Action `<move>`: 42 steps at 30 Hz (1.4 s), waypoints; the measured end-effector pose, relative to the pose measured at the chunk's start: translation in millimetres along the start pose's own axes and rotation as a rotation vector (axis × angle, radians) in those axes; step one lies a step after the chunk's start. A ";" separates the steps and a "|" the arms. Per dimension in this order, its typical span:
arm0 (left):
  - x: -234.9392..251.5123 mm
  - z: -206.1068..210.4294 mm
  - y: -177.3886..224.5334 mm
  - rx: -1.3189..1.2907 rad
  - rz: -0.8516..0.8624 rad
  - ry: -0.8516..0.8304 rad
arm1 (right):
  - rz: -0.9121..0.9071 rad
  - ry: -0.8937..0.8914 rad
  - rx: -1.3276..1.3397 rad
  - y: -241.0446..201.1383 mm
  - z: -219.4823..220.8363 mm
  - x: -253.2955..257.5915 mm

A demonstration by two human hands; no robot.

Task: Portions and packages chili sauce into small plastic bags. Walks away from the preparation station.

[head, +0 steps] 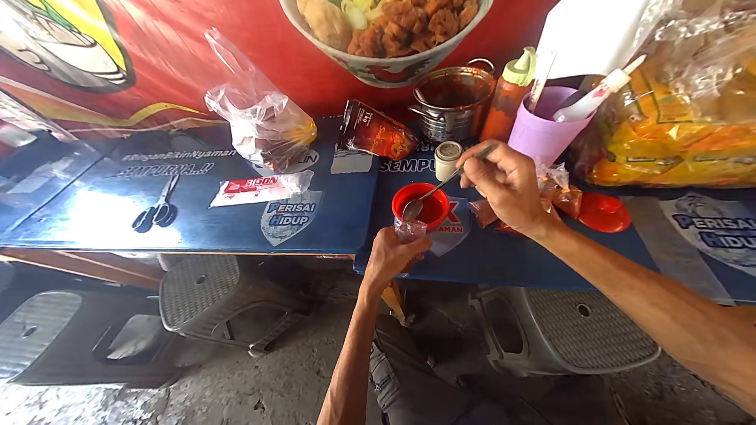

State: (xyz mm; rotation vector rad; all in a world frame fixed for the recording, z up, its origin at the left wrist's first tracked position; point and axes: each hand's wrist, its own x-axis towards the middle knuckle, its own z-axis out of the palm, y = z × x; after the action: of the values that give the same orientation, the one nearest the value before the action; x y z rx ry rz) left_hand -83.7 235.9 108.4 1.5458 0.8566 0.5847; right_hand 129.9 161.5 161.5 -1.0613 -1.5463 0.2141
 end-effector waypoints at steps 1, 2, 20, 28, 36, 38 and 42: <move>-0.1 -0.1 -0.4 -0.004 0.006 0.001 | 0.114 0.046 -0.017 1.7 0.2 -2.1; -0.8 0.0 -0.9 -0.009 0.014 0.007 | 0.236 0.077 -0.034 4.1 0.5 -4.3; -38.9 54.3 29.5 -0.581 0.316 0.038 | 0.496 -0.113 0.028 -39.7 -25.0 -87.3; -40.3 128.5 31.3 -0.535 0.273 -0.150 | 0.496 0.040 0.168 -50.8 -42.7 -132.1; -45.1 155.6 11.6 -0.401 0.355 -0.456 | 0.507 0.328 0.129 -44.5 -61.8 -186.4; -51.1 157.4 2.4 -0.399 0.303 -0.448 | 0.514 0.337 0.137 -43.2 -68.2 -197.9; -69.3 169.6 -12.3 -0.292 -0.047 -0.270 | 0.535 0.314 0.054 -38.3 -71.1 -222.5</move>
State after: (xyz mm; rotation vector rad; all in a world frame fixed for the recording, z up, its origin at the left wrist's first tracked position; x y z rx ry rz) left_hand 4.0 77.8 76.6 1.2987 0.5722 0.4327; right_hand 149.3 -48.0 53.1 -1.3791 -0.9508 0.4297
